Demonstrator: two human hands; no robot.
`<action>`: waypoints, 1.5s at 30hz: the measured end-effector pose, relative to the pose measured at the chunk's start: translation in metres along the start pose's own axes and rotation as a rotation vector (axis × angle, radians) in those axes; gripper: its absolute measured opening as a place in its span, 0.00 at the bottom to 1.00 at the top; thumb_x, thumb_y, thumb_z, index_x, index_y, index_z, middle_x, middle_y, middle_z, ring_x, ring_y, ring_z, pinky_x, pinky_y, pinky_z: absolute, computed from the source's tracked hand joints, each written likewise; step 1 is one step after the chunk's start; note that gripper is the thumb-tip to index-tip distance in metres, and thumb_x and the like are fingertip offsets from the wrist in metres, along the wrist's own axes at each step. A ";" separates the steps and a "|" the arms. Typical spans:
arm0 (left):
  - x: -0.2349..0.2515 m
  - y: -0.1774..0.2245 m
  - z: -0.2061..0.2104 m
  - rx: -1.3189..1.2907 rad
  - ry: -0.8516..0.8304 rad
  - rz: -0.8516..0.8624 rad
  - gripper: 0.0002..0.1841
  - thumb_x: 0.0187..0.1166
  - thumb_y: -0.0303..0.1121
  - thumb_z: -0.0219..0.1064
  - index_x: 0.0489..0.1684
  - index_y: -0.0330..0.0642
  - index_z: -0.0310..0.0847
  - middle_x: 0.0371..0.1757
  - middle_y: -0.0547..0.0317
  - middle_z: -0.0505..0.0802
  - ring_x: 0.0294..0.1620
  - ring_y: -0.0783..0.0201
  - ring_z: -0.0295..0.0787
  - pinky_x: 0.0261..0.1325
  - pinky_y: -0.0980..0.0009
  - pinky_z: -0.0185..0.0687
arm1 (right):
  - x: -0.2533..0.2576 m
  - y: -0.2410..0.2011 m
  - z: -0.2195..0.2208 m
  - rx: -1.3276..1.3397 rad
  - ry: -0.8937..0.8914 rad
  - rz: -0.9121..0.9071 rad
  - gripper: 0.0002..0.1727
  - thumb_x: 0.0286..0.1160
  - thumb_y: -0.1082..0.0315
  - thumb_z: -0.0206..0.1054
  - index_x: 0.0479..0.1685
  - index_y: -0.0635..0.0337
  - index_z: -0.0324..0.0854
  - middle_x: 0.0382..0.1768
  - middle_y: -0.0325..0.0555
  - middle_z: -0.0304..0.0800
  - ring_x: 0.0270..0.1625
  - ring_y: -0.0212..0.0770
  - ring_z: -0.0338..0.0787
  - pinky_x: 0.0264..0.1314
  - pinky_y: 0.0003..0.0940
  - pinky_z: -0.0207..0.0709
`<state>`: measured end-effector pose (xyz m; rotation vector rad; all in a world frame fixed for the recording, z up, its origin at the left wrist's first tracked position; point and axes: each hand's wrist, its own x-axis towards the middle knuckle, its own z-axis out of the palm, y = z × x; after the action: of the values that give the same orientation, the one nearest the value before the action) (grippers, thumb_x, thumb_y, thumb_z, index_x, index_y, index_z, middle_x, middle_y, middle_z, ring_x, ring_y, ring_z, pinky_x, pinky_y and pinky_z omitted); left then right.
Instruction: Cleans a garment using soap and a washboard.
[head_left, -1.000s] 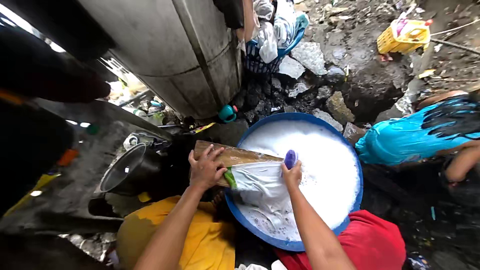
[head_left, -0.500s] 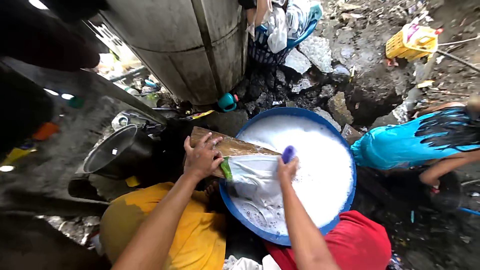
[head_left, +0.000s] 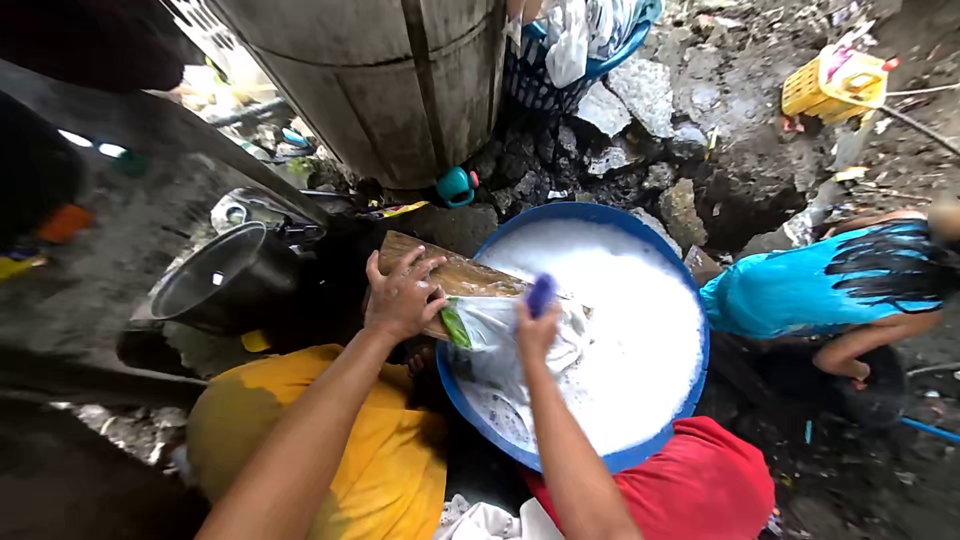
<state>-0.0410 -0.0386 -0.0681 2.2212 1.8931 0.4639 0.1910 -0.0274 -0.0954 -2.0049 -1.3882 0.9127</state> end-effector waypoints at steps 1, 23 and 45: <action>-0.001 -0.001 -0.002 0.002 -0.012 -0.007 0.07 0.74 0.39 0.76 0.39 0.47 0.96 0.79 0.63 0.85 0.90 0.44 0.63 0.81 0.19 0.35 | -0.023 -0.026 0.023 0.006 -0.095 -0.154 0.34 0.77 0.58 0.74 0.75 0.71 0.71 0.60 0.69 0.87 0.63 0.64 0.89 0.66 0.60 0.82; 0.000 -0.002 0.000 0.006 0.012 0.014 0.10 0.75 0.41 0.73 0.34 0.46 0.95 0.79 0.61 0.85 0.89 0.41 0.64 0.80 0.18 0.35 | 0.077 0.069 -0.044 -0.113 0.119 0.202 0.43 0.78 0.52 0.74 0.84 0.71 0.61 0.71 0.77 0.79 0.74 0.73 0.80 0.75 0.68 0.72; -0.002 -0.003 0.002 0.021 -0.015 0.018 0.12 0.77 0.43 0.71 0.39 0.45 0.95 0.80 0.59 0.84 0.89 0.39 0.63 0.79 0.17 0.34 | -0.018 0.029 0.002 -0.097 -0.163 -0.217 0.36 0.72 0.54 0.78 0.73 0.71 0.76 0.64 0.70 0.86 0.67 0.65 0.87 0.71 0.62 0.79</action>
<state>-0.0433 -0.0396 -0.0713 2.2497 1.8805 0.4309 0.2023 -0.0539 -0.1136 -1.8364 -1.7320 0.9431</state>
